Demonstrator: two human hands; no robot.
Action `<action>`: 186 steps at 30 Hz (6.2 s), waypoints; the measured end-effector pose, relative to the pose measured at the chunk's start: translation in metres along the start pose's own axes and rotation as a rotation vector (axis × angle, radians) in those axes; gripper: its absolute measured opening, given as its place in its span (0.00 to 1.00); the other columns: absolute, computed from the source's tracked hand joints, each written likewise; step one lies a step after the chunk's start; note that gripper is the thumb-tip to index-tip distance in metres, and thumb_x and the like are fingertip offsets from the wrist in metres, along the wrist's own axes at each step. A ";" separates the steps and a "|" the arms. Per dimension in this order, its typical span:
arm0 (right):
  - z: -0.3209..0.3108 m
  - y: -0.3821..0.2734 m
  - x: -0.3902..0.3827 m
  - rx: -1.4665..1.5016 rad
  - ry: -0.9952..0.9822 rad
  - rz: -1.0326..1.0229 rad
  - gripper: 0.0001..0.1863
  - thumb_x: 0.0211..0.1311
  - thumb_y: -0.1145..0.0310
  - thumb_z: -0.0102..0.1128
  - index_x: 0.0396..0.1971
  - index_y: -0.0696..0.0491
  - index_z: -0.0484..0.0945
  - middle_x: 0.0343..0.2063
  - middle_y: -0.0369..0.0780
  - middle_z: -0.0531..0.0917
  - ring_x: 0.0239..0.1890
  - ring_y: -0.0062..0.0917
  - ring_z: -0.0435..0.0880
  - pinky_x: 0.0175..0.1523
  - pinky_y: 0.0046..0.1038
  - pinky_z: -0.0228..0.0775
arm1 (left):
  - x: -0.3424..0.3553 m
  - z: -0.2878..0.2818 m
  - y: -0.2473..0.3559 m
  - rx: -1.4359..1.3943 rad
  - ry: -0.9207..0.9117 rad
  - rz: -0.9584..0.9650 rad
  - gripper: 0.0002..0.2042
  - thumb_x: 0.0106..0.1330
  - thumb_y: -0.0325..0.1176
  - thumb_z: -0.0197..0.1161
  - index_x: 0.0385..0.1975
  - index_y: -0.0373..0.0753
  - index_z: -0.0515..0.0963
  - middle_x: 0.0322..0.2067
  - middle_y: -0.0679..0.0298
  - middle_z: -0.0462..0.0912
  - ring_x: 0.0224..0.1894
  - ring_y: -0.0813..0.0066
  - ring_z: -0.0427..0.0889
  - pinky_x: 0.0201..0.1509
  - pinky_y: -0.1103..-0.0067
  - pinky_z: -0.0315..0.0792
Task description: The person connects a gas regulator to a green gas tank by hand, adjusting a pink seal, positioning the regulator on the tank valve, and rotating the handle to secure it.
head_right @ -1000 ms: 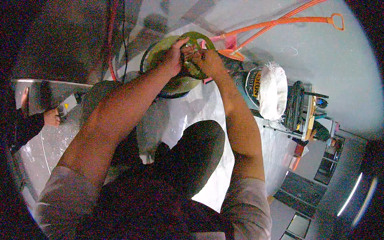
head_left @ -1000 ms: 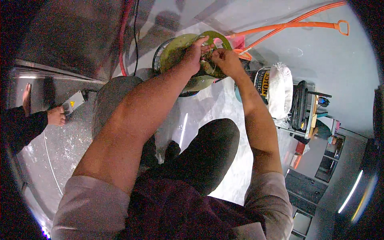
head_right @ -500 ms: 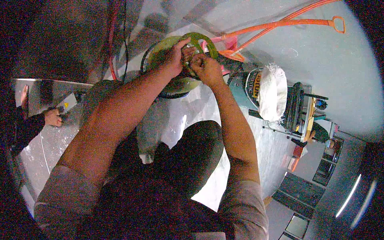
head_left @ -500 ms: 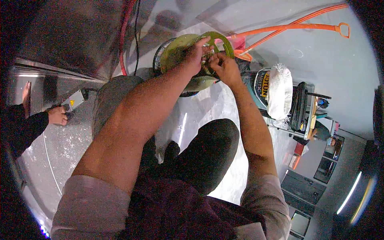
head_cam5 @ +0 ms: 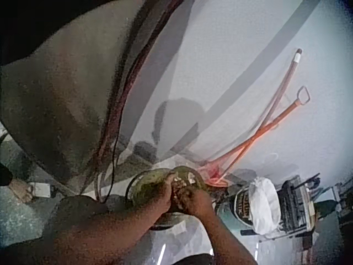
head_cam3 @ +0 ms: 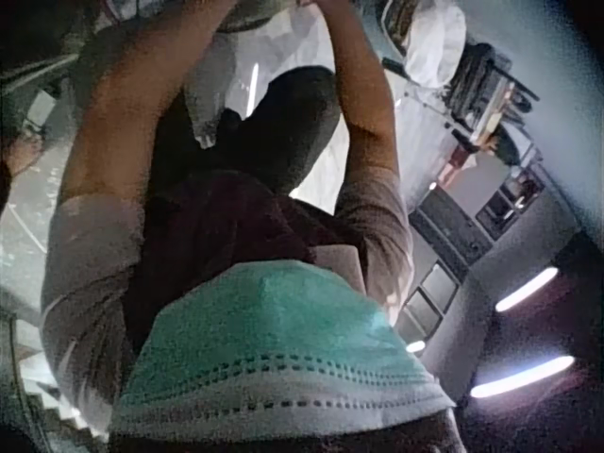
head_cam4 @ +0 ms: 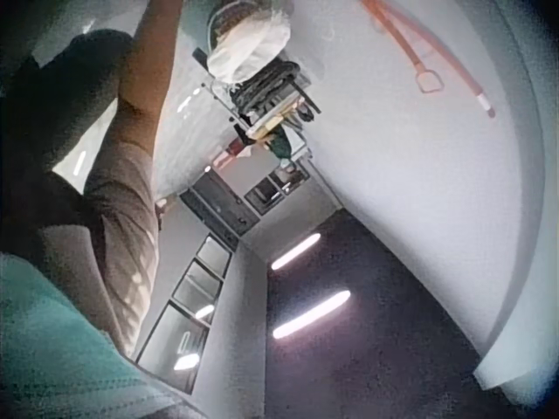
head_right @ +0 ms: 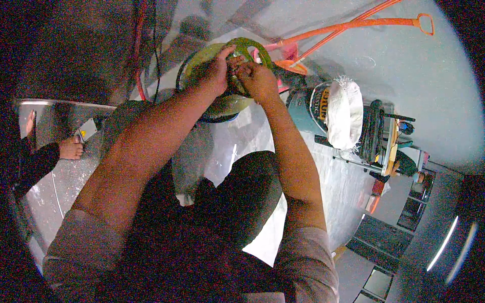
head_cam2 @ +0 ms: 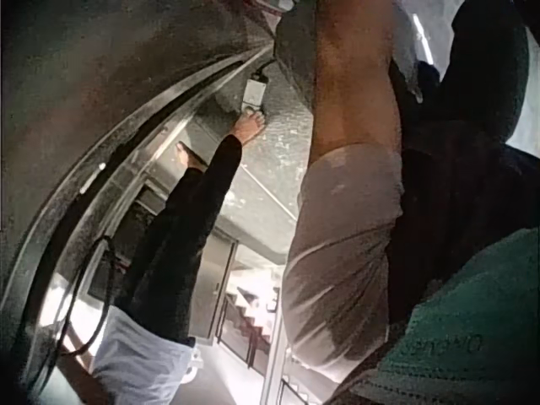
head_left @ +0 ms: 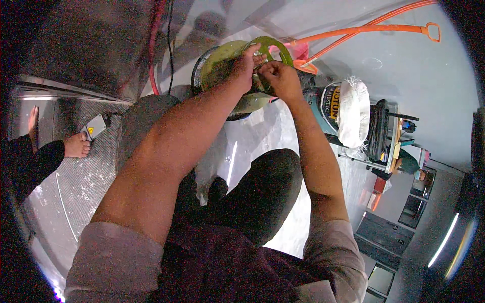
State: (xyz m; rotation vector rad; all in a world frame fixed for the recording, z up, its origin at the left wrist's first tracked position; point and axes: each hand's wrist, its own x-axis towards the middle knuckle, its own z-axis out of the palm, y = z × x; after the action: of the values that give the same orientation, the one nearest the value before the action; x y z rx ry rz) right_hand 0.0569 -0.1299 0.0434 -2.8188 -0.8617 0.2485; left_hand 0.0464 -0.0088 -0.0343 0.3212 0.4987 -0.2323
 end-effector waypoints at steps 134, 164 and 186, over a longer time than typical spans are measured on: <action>0.012 0.004 0.009 0.360 0.534 0.042 0.12 0.63 0.60 0.58 0.37 0.52 0.79 0.29 0.42 0.83 0.31 0.29 0.84 0.37 0.26 0.74 | -0.022 -0.015 0.017 0.201 -0.012 0.110 0.12 0.64 0.35 0.50 0.42 0.40 0.77 0.36 0.63 0.83 0.16 0.84 0.60 0.19 0.85 0.56; 0.013 0.006 -0.003 0.711 0.804 0.040 0.11 0.59 0.64 0.59 0.35 0.54 0.81 0.26 0.44 0.83 0.29 0.32 0.84 0.37 0.30 0.74 | -0.044 -0.007 0.015 1.933 -0.078 0.967 0.25 0.57 0.30 0.64 0.57 0.41 0.69 0.44 0.47 0.80 0.43 0.52 0.81 0.47 0.66 0.74; 0.015 0.001 0.000 0.620 0.718 0.121 0.11 0.57 0.59 0.58 0.35 0.50 0.81 0.25 0.41 0.83 0.27 0.33 0.83 0.35 0.31 0.74 | -0.052 0.014 0.032 2.217 -0.251 0.687 0.27 0.57 0.45 0.62 0.55 0.38 0.71 0.36 0.46 0.81 0.40 0.45 0.79 0.46 0.60 0.73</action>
State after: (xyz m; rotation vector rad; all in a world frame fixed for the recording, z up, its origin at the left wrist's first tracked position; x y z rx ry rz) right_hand 0.0542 -0.1291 0.0282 -2.1194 -0.3582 -0.3985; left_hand 0.0176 0.0234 0.0114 2.5253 -0.3734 -0.0470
